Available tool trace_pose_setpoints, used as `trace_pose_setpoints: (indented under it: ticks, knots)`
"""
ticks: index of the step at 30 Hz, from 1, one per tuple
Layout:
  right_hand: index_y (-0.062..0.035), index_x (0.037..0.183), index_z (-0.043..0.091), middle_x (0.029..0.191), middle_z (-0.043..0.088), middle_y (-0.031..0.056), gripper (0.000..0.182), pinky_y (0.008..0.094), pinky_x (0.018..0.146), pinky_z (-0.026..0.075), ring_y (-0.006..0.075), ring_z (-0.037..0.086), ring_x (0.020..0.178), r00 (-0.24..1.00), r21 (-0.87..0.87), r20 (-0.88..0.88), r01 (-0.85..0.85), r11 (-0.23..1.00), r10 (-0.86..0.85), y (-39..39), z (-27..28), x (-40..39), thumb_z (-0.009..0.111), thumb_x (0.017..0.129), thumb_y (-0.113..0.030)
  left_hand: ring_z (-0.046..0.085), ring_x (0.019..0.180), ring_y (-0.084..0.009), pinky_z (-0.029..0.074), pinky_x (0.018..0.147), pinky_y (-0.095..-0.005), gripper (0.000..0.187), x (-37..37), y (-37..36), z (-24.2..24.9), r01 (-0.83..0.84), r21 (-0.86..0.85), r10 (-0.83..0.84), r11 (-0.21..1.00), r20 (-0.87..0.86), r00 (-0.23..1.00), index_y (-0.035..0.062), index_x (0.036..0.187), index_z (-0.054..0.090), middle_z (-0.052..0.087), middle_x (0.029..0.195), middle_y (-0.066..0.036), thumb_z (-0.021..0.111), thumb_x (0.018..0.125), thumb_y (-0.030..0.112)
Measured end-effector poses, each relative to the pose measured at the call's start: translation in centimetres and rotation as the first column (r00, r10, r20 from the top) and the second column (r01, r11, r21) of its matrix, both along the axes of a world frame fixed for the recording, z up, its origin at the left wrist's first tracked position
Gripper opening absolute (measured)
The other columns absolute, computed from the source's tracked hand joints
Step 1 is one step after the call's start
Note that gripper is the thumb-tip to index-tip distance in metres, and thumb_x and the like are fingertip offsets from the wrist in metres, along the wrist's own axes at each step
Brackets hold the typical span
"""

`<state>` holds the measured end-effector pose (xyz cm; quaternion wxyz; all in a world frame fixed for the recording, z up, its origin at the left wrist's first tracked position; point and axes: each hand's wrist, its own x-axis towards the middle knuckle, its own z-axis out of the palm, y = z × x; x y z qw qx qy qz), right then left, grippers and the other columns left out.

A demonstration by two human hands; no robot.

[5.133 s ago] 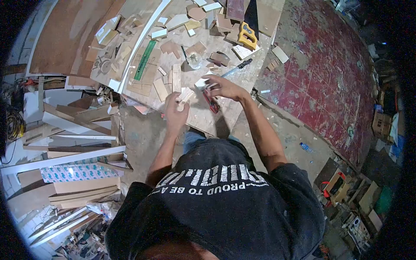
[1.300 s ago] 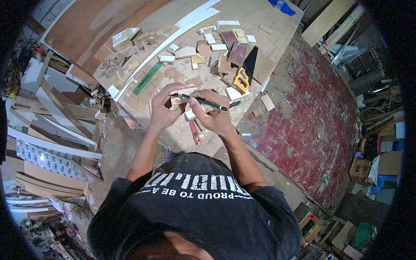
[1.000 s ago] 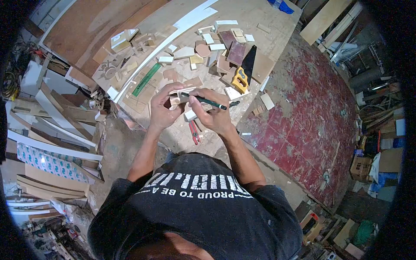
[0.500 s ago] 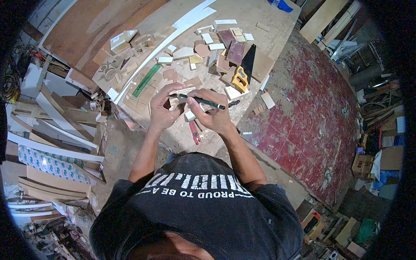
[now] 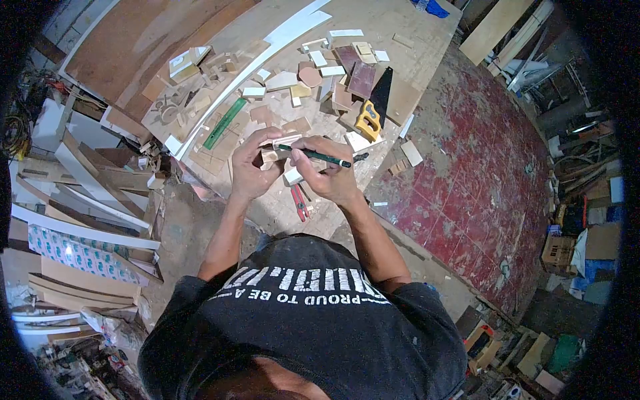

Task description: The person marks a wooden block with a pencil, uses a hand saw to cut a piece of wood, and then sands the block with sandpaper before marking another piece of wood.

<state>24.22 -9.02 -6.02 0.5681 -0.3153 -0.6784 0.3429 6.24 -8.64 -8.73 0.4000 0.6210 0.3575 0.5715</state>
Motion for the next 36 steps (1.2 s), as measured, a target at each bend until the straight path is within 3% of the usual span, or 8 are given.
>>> trace_pose_setpoints:
  ticks: [6,11,15,17,24,27,29,36]
  knots:
    - [0.0046,0.092,0.066,0.076,0.068,0.0093,0.008,0.0262,0.062,0.051,0.0129,0.064,0.069,0.995,0.05,0.096,-0.045,0.998,0.04,0.1,0.3,0.4,0.063,0.088,-0.001,0.058,0.109,-0.0158,0.049,0.088,-0.0278,0.052,0.0,-0.2,0.5,-0.006,0.048,0.007,0.999,-0.04,0.999,0.0028,0.115,0.06,0.06,0.117,-0.009,0.064,0.067,-0.016]
    - [0.0033,0.092,0.068,0.076,0.068,0.0106,0.011,0.0274,0.06,0.05,0.0142,0.065,0.065,0.996,-0.085,-0.094,-0.02,0.996,0.012,-0.2,0.2,-0.2,0.067,0.083,-0.004,0.06,0.111,-0.0184,0.052,0.09,-0.0295,0.053,0.0,-0.5,1.2,-0.032,0.034,0.035,0.999,-0.08,0.996,0.0018,0.115,0.062,0.061,0.119,-0.011,0.062,0.064,-0.014]
    - [0.0041,0.093,0.068,0.077,0.069,0.0103,0.011,0.0264,0.059,0.049,0.0135,0.065,0.065,0.999,0.025,0.038,-0.019,0.999,0.018,-0.1,0.2,0.1,0.066,0.084,-0.003,0.06,0.111,-0.019,0.052,0.09,-0.0291,0.054,-0.2,-0.4,0.9,-0.039,0.058,0.045,0.998,-0.103,0.994,0.0012,0.116,0.061,0.061,0.119,-0.012,0.062,0.064,-0.014]
    - [0.0043,0.093,0.068,0.077,0.069,0.0099,0.011,0.0265,0.061,0.049,0.0138,0.065,0.066,0.994,-0.111,-0.109,-0.022,0.994,0.01,-0.4,0.4,-0.3,0.066,0.085,-0.003,0.061,0.111,-0.0192,0.052,0.09,-0.0293,0.054,0.0,-0.4,0.7,-0.032,0.046,0.036,0.998,-0.08,0.996,0.0011,0.116,0.061,0.061,0.119,-0.012,0.062,0.064,-0.014]
    - [0.0039,0.093,0.068,0.077,0.069,0.0092,0.011,0.0269,0.062,0.049,0.0133,0.064,0.068,0.994,-0.108,-0.104,-0.037,0.993,0.026,-0.1,0.2,0.0,0.066,0.084,-0.003,0.061,0.11,-0.0198,0.052,0.09,-0.0299,0.054,0.1,-0.2,0.5,-0.038,0.073,0.044,0.997,-0.082,0.996,0.0008,0.116,0.061,0.06,0.119,-0.012,0.062,0.064,-0.014]
    - [0.004,0.092,0.068,0.075,0.069,0.0086,0.01,0.0262,0.061,0.049,0.0126,0.064,0.067,0.996,0.09,0.087,-0.023,0.996,0.015,0.0,0.4,0.3,0.065,0.086,-0.003,0.06,0.11,-0.0195,0.052,0.09,-0.0298,0.053,0.2,-0.1,0.5,-0.031,0.07,0.035,0.997,-0.062,0.997,0.0002,0.115,0.061,0.06,0.119,-0.012,0.062,0.064,-0.014]
    - [0.0034,0.091,0.068,0.075,0.068,0.0082,0.009,0.0261,0.062,0.049,0.0125,0.064,0.066,0.994,-0.13,-0.107,-0.042,0.991,0.028,-0.2,0.2,0.0,0.065,0.086,-0.003,0.06,0.11,-0.0193,0.052,0.09,-0.0296,0.052,0.3,-0.2,0.8,-0.031,0.055,0.035,0.998,-0.064,0.997,-0.0001,0.115,0.061,0.06,0.119,-0.012,0.062,0.064,-0.014]
    - [0.0047,0.093,0.065,0.078,0.068,0.0103,0.009,0.0262,0.062,0.052,0.0138,0.066,0.07,0.996,-0.074,-0.07,-0.059,0.996,0.054,0.1,0.5,0.4,0.062,0.09,-0.003,0.06,0.11,-0.0184,0.051,0.089,-0.0287,0.053,0.2,0.0,0.8,-0.031,0.075,0.037,0.997,-0.075,0.996,-0.0005,0.115,0.061,0.06,0.119,-0.012,0.062,0.064,-0.014]
